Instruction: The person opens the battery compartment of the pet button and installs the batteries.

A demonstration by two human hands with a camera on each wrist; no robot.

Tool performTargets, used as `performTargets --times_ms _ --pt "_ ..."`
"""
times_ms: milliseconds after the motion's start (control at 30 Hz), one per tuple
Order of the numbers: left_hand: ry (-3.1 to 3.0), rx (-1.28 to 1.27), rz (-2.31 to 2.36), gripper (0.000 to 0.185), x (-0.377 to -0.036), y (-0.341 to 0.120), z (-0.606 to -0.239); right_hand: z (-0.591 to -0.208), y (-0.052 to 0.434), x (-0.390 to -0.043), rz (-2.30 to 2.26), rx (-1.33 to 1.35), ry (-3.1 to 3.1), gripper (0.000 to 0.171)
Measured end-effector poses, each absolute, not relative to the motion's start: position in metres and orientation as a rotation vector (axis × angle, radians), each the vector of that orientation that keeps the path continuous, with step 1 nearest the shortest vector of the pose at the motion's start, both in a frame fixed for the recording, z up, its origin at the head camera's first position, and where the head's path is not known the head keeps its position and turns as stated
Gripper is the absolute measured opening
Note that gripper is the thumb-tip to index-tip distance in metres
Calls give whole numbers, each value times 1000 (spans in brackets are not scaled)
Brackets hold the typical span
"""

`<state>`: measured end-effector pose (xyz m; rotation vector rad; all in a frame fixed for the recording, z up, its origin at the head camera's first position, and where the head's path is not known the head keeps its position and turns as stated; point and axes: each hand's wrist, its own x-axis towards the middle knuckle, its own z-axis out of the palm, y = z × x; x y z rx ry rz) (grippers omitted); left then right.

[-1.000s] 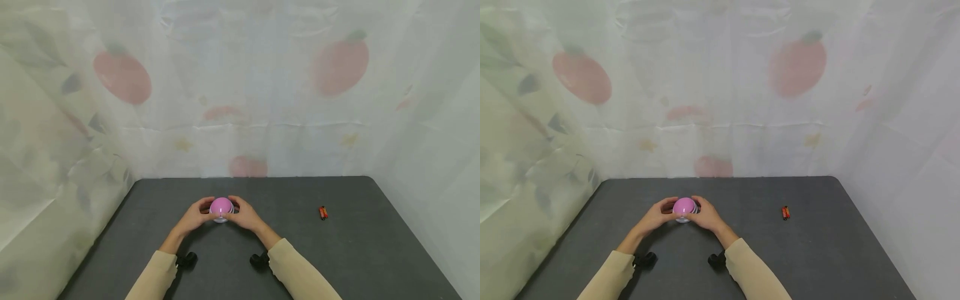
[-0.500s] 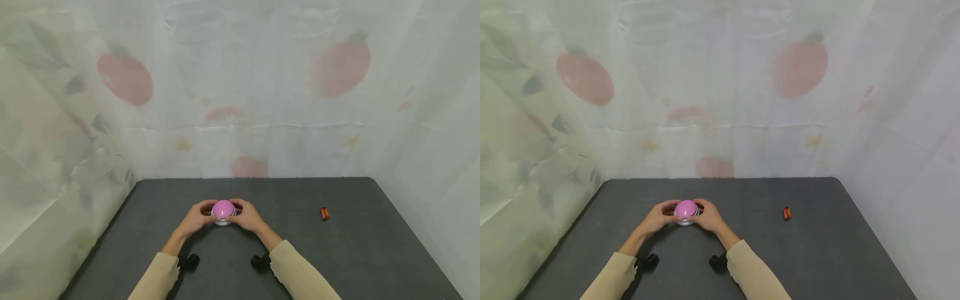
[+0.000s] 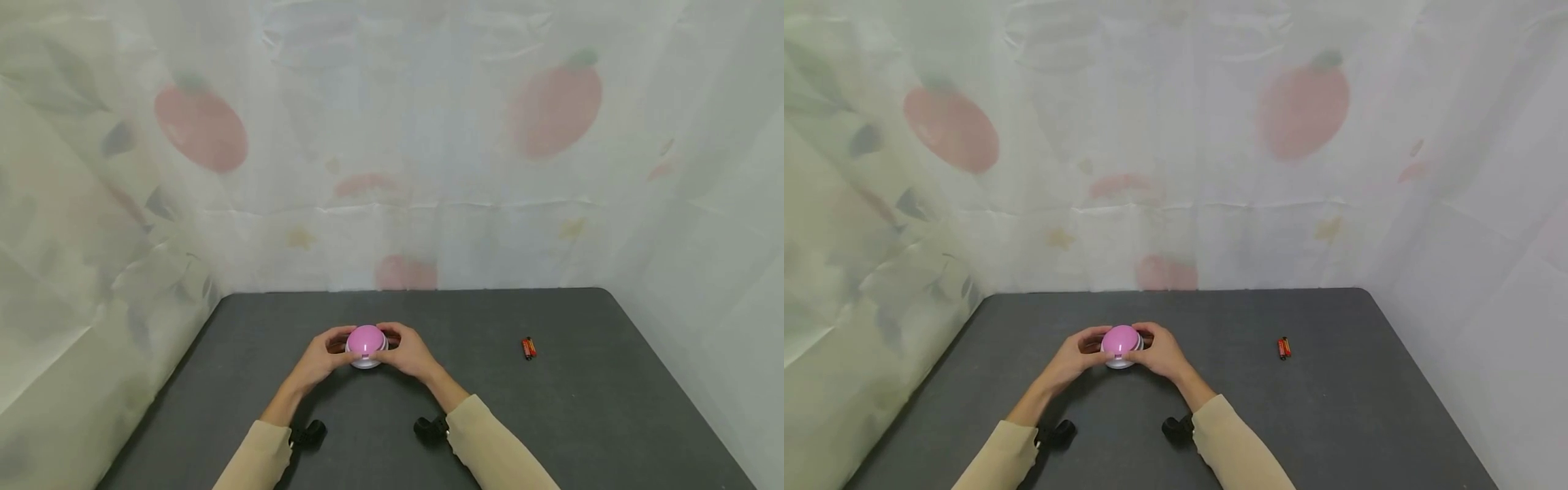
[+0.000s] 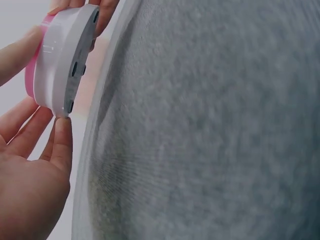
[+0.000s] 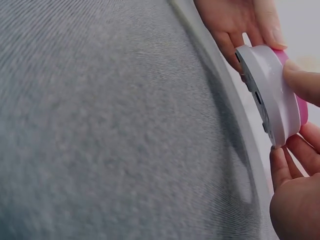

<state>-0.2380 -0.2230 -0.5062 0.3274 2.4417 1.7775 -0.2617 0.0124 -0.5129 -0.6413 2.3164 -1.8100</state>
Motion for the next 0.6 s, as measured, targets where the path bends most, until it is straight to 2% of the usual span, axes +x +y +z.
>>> performTargets --times_ms 600 --pt "2468 442 1823 54 -232 -208 -494 -497 32 -253 -1922 -704 2242 60"
